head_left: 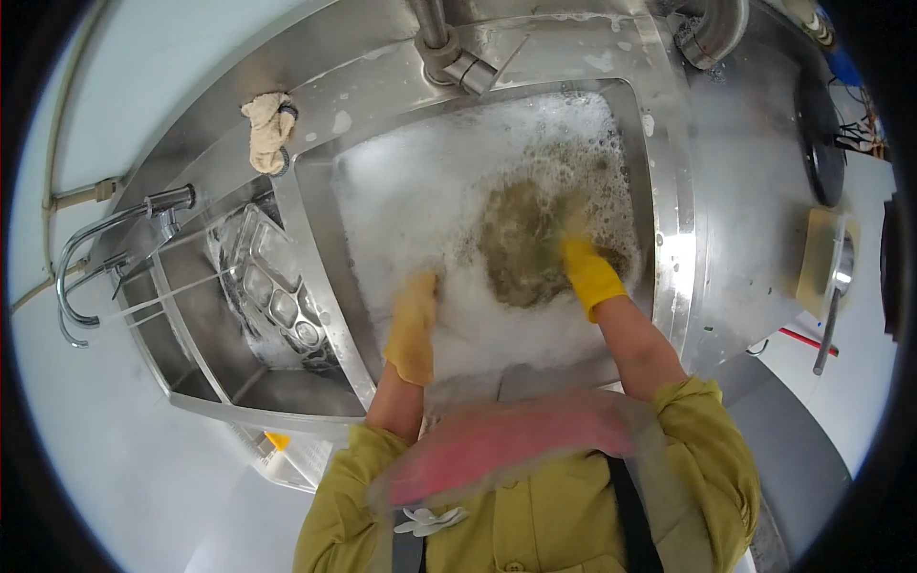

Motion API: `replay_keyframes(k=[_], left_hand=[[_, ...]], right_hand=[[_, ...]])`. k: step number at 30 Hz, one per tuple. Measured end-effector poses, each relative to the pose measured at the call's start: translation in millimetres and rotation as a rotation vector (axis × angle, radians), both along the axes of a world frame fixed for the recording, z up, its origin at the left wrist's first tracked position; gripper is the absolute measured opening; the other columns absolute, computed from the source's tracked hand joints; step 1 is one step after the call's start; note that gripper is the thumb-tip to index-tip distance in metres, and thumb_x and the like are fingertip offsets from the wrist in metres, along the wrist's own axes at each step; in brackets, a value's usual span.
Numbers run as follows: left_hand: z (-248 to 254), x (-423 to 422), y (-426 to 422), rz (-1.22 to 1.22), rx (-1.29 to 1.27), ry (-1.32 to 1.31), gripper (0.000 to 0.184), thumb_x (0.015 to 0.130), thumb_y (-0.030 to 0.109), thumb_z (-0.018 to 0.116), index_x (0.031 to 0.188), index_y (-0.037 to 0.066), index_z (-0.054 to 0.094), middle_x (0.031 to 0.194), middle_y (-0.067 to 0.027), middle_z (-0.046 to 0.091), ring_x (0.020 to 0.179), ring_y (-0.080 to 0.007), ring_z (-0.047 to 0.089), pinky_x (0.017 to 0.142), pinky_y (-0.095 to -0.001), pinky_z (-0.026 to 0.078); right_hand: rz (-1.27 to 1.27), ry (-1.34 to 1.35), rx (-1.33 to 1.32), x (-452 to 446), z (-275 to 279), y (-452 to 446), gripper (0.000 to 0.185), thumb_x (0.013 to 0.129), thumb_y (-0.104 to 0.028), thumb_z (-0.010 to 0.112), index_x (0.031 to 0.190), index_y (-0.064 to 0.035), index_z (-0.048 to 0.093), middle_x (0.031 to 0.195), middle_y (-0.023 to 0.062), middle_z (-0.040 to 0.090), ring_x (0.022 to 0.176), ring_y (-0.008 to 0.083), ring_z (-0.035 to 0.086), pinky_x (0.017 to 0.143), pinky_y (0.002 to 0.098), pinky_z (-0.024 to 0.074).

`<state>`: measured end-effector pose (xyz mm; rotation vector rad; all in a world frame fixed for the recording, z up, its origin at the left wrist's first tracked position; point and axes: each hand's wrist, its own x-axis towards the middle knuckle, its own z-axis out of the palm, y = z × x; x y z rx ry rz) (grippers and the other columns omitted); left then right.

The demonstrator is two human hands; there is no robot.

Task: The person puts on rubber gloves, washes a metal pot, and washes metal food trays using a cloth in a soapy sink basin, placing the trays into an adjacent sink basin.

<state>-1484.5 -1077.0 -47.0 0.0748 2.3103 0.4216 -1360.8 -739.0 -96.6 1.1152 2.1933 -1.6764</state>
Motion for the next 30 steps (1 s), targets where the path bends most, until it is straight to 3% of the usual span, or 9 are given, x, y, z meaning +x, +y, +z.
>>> replay_keyframes(k=[2, 5, 8, 11, 16, 19, 22, 27, 30], left_hand=[[86, -13, 50, 0.375, 0.163, 0.027, 0.054, 0.096, 0.047, 0.060, 0.121, -0.001, 0.064, 0.117, -0.0175, 0.070, 0.106, -0.0355, 0.066, 0.090, -0.0447, 0.050], [172, -22, 96, 0.269, -0.002, -0.083, 0.056, 0.093, 0.051, 0.063, 0.119, 0.001, 0.064, 0.111, -0.0168, 0.071, 0.101, -0.0350, 0.067, 0.087, -0.0428, 0.050], [172, -6, 97, 0.351, 0.081, -0.063, 0.052, 0.090, 0.050, 0.071, 0.110, 0.003, 0.064, 0.092, -0.0104, 0.066, 0.086, -0.0232, 0.061, 0.079, -0.0374, 0.047], [185, 8, 108, 0.366, 0.185, 0.030, 0.050, 0.091, 0.046, 0.072, 0.112, 0.002, 0.061, 0.092, -0.0128, 0.066, 0.086, -0.0260, 0.065, 0.082, -0.0377, 0.050], [144, 20, 112, 0.723, 0.597, -0.054, 0.044, 0.099, 0.040, 0.066, 0.119, 0.001, 0.061, 0.105, -0.0101, 0.065, 0.096, -0.0186, 0.060, 0.087, -0.0369, 0.049], [88, 36, 110, 1.007, 0.876, 0.014, 0.052, 0.104, 0.042, 0.059, 0.131, -0.002, 0.059, 0.124, -0.0122, 0.062, 0.113, -0.0163, 0.056, 0.099, -0.0321, 0.047], [88, 16, 104, 0.876, 0.821, -0.109, 0.055, 0.107, 0.045, 0.053, 0.133, -0.003, 0.058, 0.129, -0.0116, 0.063, 0.116, -0.0175, 0.059, 0.099, -0.0312, 0.048], [70, 4, 97, 0.980, 1.240, -0.622, 0.090, 0.097, 0.079, 0.027, 0.141, 0.006, 0.056, 0.132, -0.0076, 0.065, 0.116, -0.0255, 0.065, 0.102, -0.0376, 0.052], [119, 4, 122, 1.039, 1.031, -0.281, 0.091, 0.098, 0.079, 0.027, 0.145, 0.005, 0.052, 0.132, -0.0077, 0.065, 0.120, -0.0266, 0.063, 0.107, -0.0373, 0.049]], right_hand=[[-0.180, 0.170, -0.026, -17, 15, -12, 0.048, 0.100, -0.019, 0.057, 0.147, -0.0110, 0.054, 0.156, 0.0142, 0.048, 0.146, 0.0315, 0.041, 0.120, 0.0409, 0.0315], [-0.170, 0.424, -0.013, -52, 53, -55, 0.047, 0.100, -0.014, 0.056, 0.147, -0.0114, 0.055, 0.158, 0.0130, 0.046, 0.148, 0.0299, 0.038, 0.122, 0.0401, 0.0284], [0.177, 0.537, 0.035, -62, 108, -101, 0.050, 0.102, -0.018, 0.054, 0.151, -0.0099, 0.049, 0.159, 0.0143, 0.044, 0.149, 0.0290, 0.037, 0.123, 0.0403, 0.0262], [0.456, 0.526, 0.538, -78, 107, -96, 0.050, 0.097, -0.008, 0.054, 0.146, -0.0129, 0.056, 0.157, 0.0125, 0.047, 0.146, 0.0295, 0.042, 0.122, 0.0431, 0.0288], [-0.134, 0.330, 0.083, -46, 7, -15, 0.052, 0.096, -0.011, 0.058, 0.147, -0.0101, 0.053, 0.150, 0.0152, 0.053, 0.140, 0.0302, 0.047, 0.119, 0.0434, 0.0329], [-0.255, 0.176, -0.044, -4, 10, -14, 0.050, 0.093, -0.012, 0.060, 0.144, -0.0092, 0.056, 0.146, 0.0162, 0.055, 0.137, 0.0322, 0.049, 0.117, 0.0437, 0.0351], [-0.287, 0.233, -0.088, 11, 35, -55, 0.049, 0.091, -0.012, 0.061, 0.140, -0.0083, 0.058, 0.143, 0.0172, 0.057, 0.133, 0.0341, 0.051, 0.115, 0.0440, 0.0374], [0.298, 0.730, 0.343, -40, 119, -116, 0.047, 0.088, -0.013, 0.065, 0.135, -0.0068, 0.063, 0.138, 0.0188, 0.060, 0.128, 0.0374, 0.055, 0.112, 0.0445, 0.0412], [0.399, 0.872, 0.468, -108, 142, -109, 0.046, 0.086, -0.014, 0.066, 0.131, -0.0059, 0.066, 0.135, 0.0198, 0.062, 0.125, 0.0393, 0.058, 0.110, 0.0449, 0.0435]])
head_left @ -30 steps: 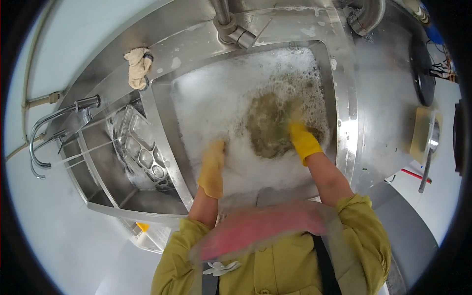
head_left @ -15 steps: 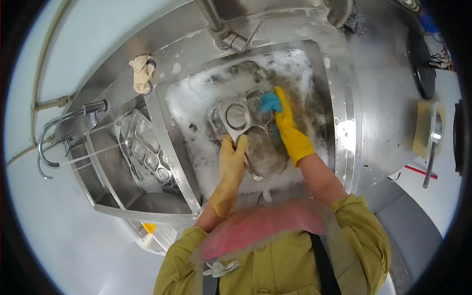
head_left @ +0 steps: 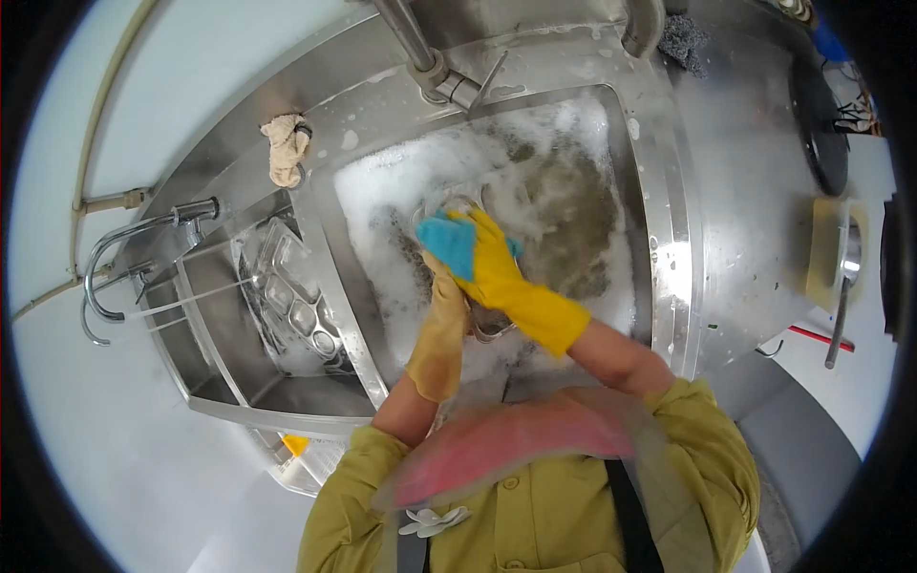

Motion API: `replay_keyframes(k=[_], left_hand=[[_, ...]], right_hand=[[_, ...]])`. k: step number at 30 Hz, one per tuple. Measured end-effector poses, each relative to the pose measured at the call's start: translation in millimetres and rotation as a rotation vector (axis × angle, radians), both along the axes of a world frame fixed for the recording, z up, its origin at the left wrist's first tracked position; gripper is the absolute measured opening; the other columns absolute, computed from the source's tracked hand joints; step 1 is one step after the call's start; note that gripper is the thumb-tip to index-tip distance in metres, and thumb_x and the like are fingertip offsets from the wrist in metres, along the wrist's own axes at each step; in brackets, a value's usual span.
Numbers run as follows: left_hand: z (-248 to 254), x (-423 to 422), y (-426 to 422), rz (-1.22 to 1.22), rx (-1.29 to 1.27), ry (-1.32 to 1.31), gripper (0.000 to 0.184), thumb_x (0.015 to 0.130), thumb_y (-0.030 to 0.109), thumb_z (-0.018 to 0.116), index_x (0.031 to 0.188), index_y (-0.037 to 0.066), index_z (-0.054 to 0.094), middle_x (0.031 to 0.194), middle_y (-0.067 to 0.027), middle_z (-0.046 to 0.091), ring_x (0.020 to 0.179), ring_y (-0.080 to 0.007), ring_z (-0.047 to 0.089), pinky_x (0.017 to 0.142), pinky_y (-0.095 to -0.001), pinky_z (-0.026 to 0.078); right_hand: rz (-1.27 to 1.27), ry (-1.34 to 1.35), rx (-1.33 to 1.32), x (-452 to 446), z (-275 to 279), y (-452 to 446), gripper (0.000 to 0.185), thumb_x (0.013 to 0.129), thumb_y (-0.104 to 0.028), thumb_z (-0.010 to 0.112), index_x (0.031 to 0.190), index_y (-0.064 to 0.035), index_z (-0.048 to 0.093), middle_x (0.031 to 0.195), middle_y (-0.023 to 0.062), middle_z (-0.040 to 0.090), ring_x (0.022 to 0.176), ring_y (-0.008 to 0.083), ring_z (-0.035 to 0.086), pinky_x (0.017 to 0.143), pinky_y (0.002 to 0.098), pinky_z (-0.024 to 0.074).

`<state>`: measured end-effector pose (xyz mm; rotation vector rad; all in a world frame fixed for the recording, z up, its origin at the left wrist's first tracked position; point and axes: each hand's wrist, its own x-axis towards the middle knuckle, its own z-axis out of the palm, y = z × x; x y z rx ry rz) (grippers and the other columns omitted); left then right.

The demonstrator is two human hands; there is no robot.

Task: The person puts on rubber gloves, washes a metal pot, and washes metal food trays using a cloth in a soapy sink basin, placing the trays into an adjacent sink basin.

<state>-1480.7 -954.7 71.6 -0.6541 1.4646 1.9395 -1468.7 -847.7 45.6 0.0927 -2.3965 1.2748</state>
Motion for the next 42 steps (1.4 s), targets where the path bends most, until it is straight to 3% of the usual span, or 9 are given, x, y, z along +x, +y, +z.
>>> replay_keyframes(k=[6, 9, 13, 16, 20, 28, 34, 38, 42], left_hand=[[-53, -1, -29, -0.325, -0.356, 0.284, 0.074, 0.108, 0.061, 0.035, 0.134, -0.004, 0.060, 0.120, -0.0145, 0.068, 0.108, -0.0230, 0.063, 0.096, -0.0343, 0.049], [-65, -15, -36, -0.313, -0.381, 0.137, 0.069, 0.108, 0.058, 0.038, 0.127, -0.003, 0.065, 0.108, -0.0103, 0.072, 0.097, -0.0221, 0.067, 0.086, -0.0344, 0.054], [-102, -11, -52, -0.151, -0.136, 0.000, 0.064, 0.108, 0.056, 0.039, 0.131, 0.001, 0.062, 0.113, -0.0092, 0.071, 0.100, -0.0198, 0.067, 0.086, -0.0345, 0.056], [-112, 0, -46, 0.003, -0.092, 0.221, 0.056, 0.110, 0.049, 0.042, 0.131, 0.001, 0.061, 0.114, -0.0093, 0.070, 0.103, -0.0186, 0.066, 0.088, -0.0355, 0.055], [-108, -2, -63, -0.051, -0.022, -0.107, 0.047, 0.106, 0.041, 0.052, 0.128, 0.002, 0.063, 0.116, -0.0094, 0.069, 0.106, -0.0196, 0.065, 0.089, -0.0367, 0.055], [-72, 2, -54, -0.558, -0.693, 0.062, 0.050, 0.095, 0.045, 0.065, 0.119, 0.002, 0.070, 0.103, -0.0165, 0.073, 0.098, -0.0286, 0.069, 0.083, -0.0418, 0.052], [85, -10, -17, -0.476, -1.060, 0.267, 0.050, 0.091, 0.053, 0.068, 0.105, 0.005, 0.071, 0.099, -0.0199, 0.073, 0.090, -0.0351, 0.069, 0.084, -0.0435, 0.050], [122, -25, -68, -0.248, -0.907, 0.414, 0.037, 0.095, 0.041, 0.070, 0.102, 0.005, 0.071, 0.090, -0.0167, 0.070, 0.083, -0.0302, 0.067, 0.080, -0.0413, 0.050], [161, -10, -92, -0.553, -1.191, 0.947, 0.024, 0.087, 0.013, 0.073, 0.104, -0.002, 0.069, 0.082, -0.0196, 0.066, 0.071, -0.0392, 0.063, 0.065, -0.0417, 0.051]], right_hand=[[-0.359, -0.078, -0.106, -40, -118, 77, 0.051, 0.096, -0.025, 0.061, 0.143, -0.0063, 0.055, 0.143, 0.0118, 0.060, 0.129, 0.0320, 0.056, 0.113, 0.0422, 0.0399], [-0.382, -0.831, -0.642, 8, -187, 133, 0.046, 0.097, -0.019, 0.057, 0.142, -0.0051, 0.056, 0.134, 0.0178, 0.062, 0.121, 0.0303, 0.060, 0.106, 0.0439, 0.0454], [-0.727, -0.523, -1.536, 73, -149, 52, 0.048, 0.099, -0.021, 0.056, 0.144, -0.0045, 0.053, 0.134, 0.0172, 0.062, 0.120, 0.0289, 0.060, 0.109, 0.0426, 0.0438], [-0.665, -0.491, -0.996, 93, -117, -12, 0.048, 0.099, -0.022, 0.057, 0.144, -0.0050, 0.054, 0.138, 0.0157, 0.061, 0.125, 0.0303, 0.057, 0.112, 0.0416, 0.0420], [-0.397, -0.483, -0.325, 91, -97, -36, 0.048, 0.099, -0.022, 0.058, 0.143, -0.0056, 0.055, 0.139, 0.0141, 0.060, 0.126, 0.0302, 0.057, 0.111, 0.0404, 0.0418], [-0.633, -0.540, -0.949, 114, -129, 79, 0.048, 0.099, -0.023, 0.060, 0.143, -0.0063, 0.055, 0.136, 0.0117, 0.061, 0.124, 0.0275, 0.057, 0.107, 0.0379, 0.0431], [-0.605, -0.330, -1.199, 107, -114, 156, 0.048, 0.099, -0.024, 0.062, 0.143, -0.0069, 0.056, 0.134, 0.0098, 0.062, 0.122, 0.0254, 0.058, 0.104, 0.0361, 0.0441], [-0.434, -0.222, -1.235, 73, -105, 185, 0.047, 0.099, -0.024, 0.062, 0.143, -0.0073, 0.057, 0.132, 0.0086, 0.062, 0.121, 0.0241, 0.059, 0.102, 0.0349, 0.0448], [-0.259, -0.141, -1.208, 38, -101, 206, 0.047, 0.099, -0.024, 0.063, 0.143, -0.0077, 0.057, 0.131, 0.0074, 0.063, 0.120, 0.0227, 0.059, 0.100, 0.0336, 0.0455]])
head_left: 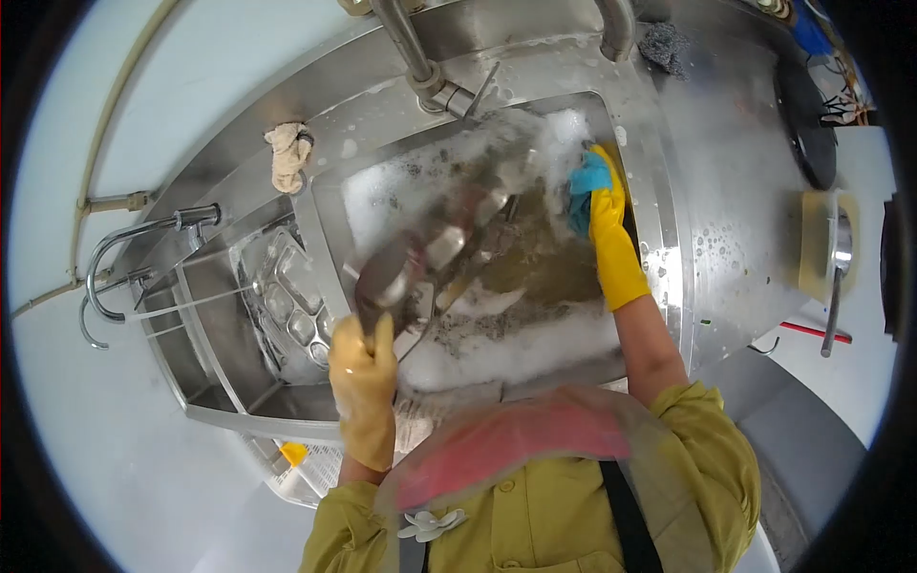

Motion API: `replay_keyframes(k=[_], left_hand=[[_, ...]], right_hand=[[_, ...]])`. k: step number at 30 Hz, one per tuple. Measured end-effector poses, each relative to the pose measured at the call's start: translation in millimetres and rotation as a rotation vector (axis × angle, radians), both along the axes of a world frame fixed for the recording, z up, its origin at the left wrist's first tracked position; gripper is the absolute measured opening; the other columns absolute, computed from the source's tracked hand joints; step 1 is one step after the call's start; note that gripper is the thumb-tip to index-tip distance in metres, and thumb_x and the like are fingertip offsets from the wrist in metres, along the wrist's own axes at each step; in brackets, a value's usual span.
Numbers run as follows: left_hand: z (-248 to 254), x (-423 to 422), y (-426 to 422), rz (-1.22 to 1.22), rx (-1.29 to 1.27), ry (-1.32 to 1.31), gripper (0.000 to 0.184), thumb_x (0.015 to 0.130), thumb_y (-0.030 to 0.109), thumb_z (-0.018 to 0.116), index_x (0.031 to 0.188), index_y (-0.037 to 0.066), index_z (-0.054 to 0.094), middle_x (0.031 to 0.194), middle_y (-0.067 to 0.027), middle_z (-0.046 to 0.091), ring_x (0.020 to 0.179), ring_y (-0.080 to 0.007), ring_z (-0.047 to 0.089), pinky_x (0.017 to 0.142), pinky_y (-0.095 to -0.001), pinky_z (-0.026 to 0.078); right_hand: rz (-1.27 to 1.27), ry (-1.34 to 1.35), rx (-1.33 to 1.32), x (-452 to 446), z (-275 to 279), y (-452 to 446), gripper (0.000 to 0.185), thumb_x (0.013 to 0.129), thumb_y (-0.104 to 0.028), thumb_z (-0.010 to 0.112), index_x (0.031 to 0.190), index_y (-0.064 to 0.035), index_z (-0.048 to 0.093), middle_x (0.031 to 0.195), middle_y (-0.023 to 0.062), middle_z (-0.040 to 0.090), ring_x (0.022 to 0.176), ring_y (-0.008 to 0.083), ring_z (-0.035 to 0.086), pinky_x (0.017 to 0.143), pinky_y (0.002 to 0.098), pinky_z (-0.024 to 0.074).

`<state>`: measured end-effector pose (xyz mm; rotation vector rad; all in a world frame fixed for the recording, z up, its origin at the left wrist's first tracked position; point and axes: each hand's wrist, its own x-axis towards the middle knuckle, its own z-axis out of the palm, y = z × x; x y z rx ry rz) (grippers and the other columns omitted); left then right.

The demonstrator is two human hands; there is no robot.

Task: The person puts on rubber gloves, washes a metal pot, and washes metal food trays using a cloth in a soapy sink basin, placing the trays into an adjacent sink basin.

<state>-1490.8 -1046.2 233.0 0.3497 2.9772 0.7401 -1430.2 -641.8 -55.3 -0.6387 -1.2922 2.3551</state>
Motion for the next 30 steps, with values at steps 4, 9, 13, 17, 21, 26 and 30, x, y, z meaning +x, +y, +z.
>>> replay_keyframes(k=[4, 9, 13, 17, 21, 26, 30], left_hand=[[-11, -6, 11, -0.738, 0.215, 0.097, 0.041, 0.070, 0.005, 0.073, 0.111, 0.005, 0.070, 0.096, -0.0145, 0.071, 0.083, -0.0339, 0.069, 0.072, -0.0428, 0.056], [-78, 55, 19, -1.046, 0.185, 0.209, 0.039, 0.075, 0.010, 0.071, 0.114, 0.010, 0.071, 0.120, -0.0015, 0.070, 0.115, -0.0242, 0.065, 0.096, -0.0392, 0.056], [-122, 80, 9, -1.181, -0.021, 0.148, 0.039, 0.079, 0.017, 0.070, 0.118, 0.011, 0.071, 0.129, -0.0001, 0.064, 0.123, -0.0226, 0.058, 0.105, -0.0392, 0.050], [-168, 79, 9, -1.235, 0.007, 0.042, 0.040, 0.082, 0.016, 0.068, 0.121, 0.012, 0.071, 0.131, 0.0004, 0.065, 0.127, -0.0197, 0.057, 0.109, -0.0375, 0.046], [-176, 71, 13, -1.292, -0.039, 0.109, 0.047, 0.083, 0.017, 0.064, 0.129, 0.010, 0.067, 0.139, -0.0025, 0.062, 0.134, -0.0218, 0.053, 0.113, -0.0378, 0.042], [-183, 73, 1, -1.183, -0.032, 0.079, 0.043, 0.082, 0.016, 0.067, 0.124, 0.012, 0.069, 0.137, -0.0023, 0.064, 0.128, -0.0219, 0.058, 0.112, -0.0380, 0.045], [-193, 71, 4, -0.948, -0.033, 0.102, 0.048, 0.081, 0.015, 0.066, 0.128, 0.010, 0.067, 0.138, -0.0083, 0.063, 0.127, -0.0267, 0.059, 0.113, -0.0411, 0.045]], right_hand=[[0.017, -0.225, 0.265, -21, 10, -1, 0.055, 0.097, -0.022, 0.064, 0.149, -0.0072, 0.052, 0.144, 0.0105, 0.057, 0.132, 0.0261, 0.054, 0.111, 0.0345, 0.0388], [0.271, -0.289, 0.978, 35, -102, -21, 0.059, 0.092, -0.011, 0.064, 0.150, -0.0074, 0.051, 0.153, 0.0177, 0.051, 0.145, 0.0352, 0.043, 0.120, 0.0427, 0.0322], [0.700, -0.272, 1.333, 40, 10, -98, 0.068, 0.080, -0.004, 0.064, 0.147, -0.0137, 0.054, 0.150, 0.0172, 0.053, 0.143, 0.0407, 0.043, 0.120, 0.0509, 0.0304], [0.997, 0.138, 1.215, 50, 76, -193, 0.065, 0.081, -0.005, 0.060, 0.143, -0.0219, 0.060, 0.156, 0.0081, 0.049, 0.145, 0.0331, 0.042, 0.119, 0.0644, 0.0223], [0.826, 0.152, 1.182, -13, 20, -192, 0.059, 0.083, -0.010, 0.056, 0.141, -0.0178, 0.061, 0.155, 0.0092, 0.050, 0.143, 0.0331, 0.045, 0.119, 0.0570, 0.0302], [0.737, -0.639, 1.122, -18, -30, -115, 0.045, 0.092, -0.019, 0.055, 0.136, -0.0120, 0.063, 0.140, 0.0148, 0.061, 0.135, 0.0351, 0.052, 0.114, 0.0513, 0.0385], [0.508, -0.716, 1.316, 19, -27, -109, 0.050, 0.089, -0.021, 0.062, 0.137, -0.0098, 0.062, 0.145, 0.0201, 0.055, 0.137, 0.0386, 0.049, 0.114, 0.0509, 0.0378]])
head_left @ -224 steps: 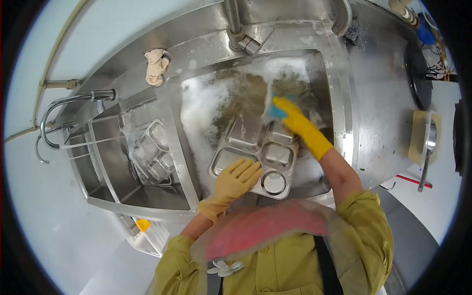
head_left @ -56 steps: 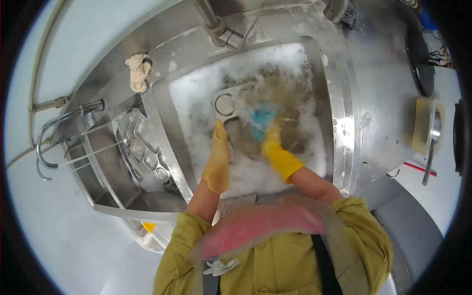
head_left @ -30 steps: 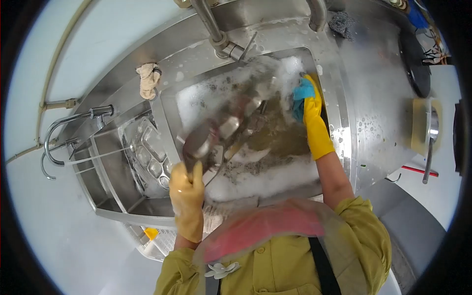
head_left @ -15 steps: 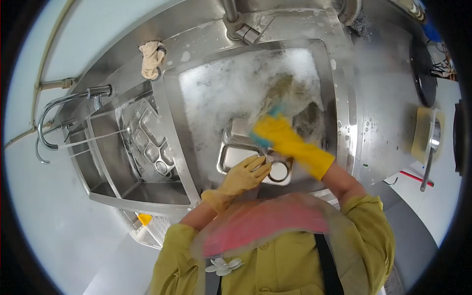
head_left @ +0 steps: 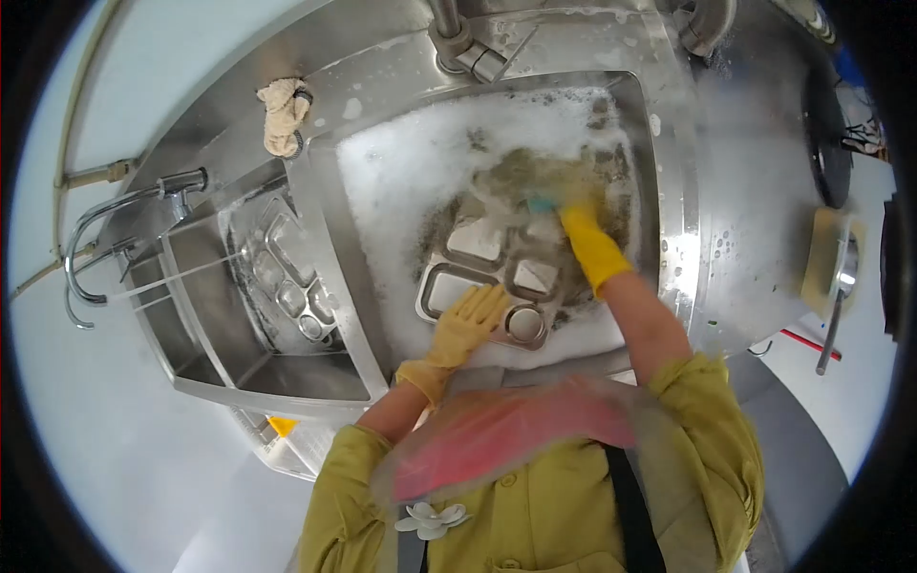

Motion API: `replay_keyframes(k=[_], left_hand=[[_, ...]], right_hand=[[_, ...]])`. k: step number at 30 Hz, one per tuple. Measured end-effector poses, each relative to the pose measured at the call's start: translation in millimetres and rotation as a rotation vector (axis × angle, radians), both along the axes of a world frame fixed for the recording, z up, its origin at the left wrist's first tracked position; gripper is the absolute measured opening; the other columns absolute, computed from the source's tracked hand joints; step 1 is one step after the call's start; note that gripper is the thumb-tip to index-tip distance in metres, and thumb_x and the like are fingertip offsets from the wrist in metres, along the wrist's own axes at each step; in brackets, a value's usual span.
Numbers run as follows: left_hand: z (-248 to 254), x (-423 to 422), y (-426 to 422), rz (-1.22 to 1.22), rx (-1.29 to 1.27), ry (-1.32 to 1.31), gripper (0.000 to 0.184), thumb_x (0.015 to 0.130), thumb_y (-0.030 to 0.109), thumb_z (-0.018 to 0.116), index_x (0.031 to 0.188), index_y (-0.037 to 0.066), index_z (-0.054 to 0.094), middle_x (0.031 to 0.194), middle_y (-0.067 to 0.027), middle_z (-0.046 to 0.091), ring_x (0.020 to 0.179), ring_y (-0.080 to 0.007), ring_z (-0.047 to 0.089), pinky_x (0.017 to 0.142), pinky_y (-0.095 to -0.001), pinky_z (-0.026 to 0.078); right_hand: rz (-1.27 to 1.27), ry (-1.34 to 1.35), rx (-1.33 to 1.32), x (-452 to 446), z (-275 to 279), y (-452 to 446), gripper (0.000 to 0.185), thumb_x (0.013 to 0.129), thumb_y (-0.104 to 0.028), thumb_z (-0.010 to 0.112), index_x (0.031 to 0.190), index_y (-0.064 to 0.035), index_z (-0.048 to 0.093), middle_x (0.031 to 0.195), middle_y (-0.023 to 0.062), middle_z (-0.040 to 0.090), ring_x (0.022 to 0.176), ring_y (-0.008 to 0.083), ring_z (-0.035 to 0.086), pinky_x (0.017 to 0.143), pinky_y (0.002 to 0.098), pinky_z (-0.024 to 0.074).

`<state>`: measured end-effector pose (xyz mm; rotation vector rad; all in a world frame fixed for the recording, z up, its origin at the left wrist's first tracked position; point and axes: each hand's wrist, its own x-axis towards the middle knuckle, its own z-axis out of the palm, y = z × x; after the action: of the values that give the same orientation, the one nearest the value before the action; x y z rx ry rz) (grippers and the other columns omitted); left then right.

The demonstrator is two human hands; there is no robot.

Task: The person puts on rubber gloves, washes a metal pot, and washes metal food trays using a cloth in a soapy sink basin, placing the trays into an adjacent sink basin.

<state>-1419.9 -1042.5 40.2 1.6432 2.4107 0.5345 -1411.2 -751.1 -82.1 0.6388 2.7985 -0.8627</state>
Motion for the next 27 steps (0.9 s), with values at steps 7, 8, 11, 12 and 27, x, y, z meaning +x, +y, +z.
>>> replay_keyframes(k=[7, 8, 11, 12, 27], left_hand=[[-38, -3, 12, 0.032, -0.026, -0.085, 0.047, 0.081, 0.010, 0.064, 0.128, 0.008, 0.066, 0.133, -0.0125, 0.064, 0.124, -0.0321, 0.060, 0.110, -0.0460, 0.045], [-41, -4, 11, 0.047, -0.017, -0.116, 0.046, 0.081, 0.009, 0.063, 0.126, 0.008, 0.067, 0.132, -0.0132, 0.064, 0.124, -0.0323, 0.060, 0.110, -0.0474, 0.045], [-20, -7, 17, 0.106, -0.023, -0.125, 0.045, 0.083, 0.008, 0.063, 0.128, 0.007, 0.066, 0.134, -0.0149, 0.063, 0.125, -0.0318, 0.059, 0.110, -0.0490, 0.044], [-1, -12, 25, 0.111, 0.025, -0.082, 0.045, 0.083, 0.008, 0.063, 0.127, 0.008, 0.067, 0.133, -0.0152, 0.063, 0.124, -0.0321, 0.060, 0.110, -0.0491, 0.045], [180, -111, -99, 1.648, 0.726, -0.165, 0.022, 0.099, -0.001, 0.059, 0.121, 0.001, 0.061, 0.113, -0.0125, 0.068, 0.099, -0.0209, 0.068, 0.088, -0.0361, 0.058]], right_hand=[[0.460, 0.192, -0.016, 89, 92, -70, 0.058, 0.082, -0.007, 0.056, 0.140, -0.0141, 0.060, 0.152, 0.0192, 0.051, 0.139, 0.0413, 0.047, 0.115, 0.0495, 0.0366], [0.462, 0.237, -0.074, 80, 95, -72, 0.062, 0.080, -0.007, 0.057, 0.141, -0.0156, 0.060, 0.149, 0.0188, 0.053, 0.137, 0.0413, 0.049, 0.114, 0.0490, 0.0381], [0.463, 0.125, -0.190, 40, 91, -49, 0.069, 0.077, -0.005, 0.058, 0.145, -0.0177, 0.058, 0.141, 0.0164, 0.061, 0.131, 0.0380, 0.056, 0.110, 0.0421, 0.0443], [0.294, 0.067, -0.250, 22, 69, -37, 0.067, 0.079, -0.004, 0.057, 0.145, -0.0172, 0.058, 0.140, 0.0165, 0.062, 0.131, 0.0375, 0.056, 0.110, 0.0404, 0.0450], [-0.449, -0.493, 0.014, 7, -17, 55, 0.044, 0.093, -0.023, 0.062, 0.135, -0.0079, 0.063, 0.132, 0.0219, 0.064, 0.120, 0.0439, 0.061, 0.102, 0.0459, 0.0499]])
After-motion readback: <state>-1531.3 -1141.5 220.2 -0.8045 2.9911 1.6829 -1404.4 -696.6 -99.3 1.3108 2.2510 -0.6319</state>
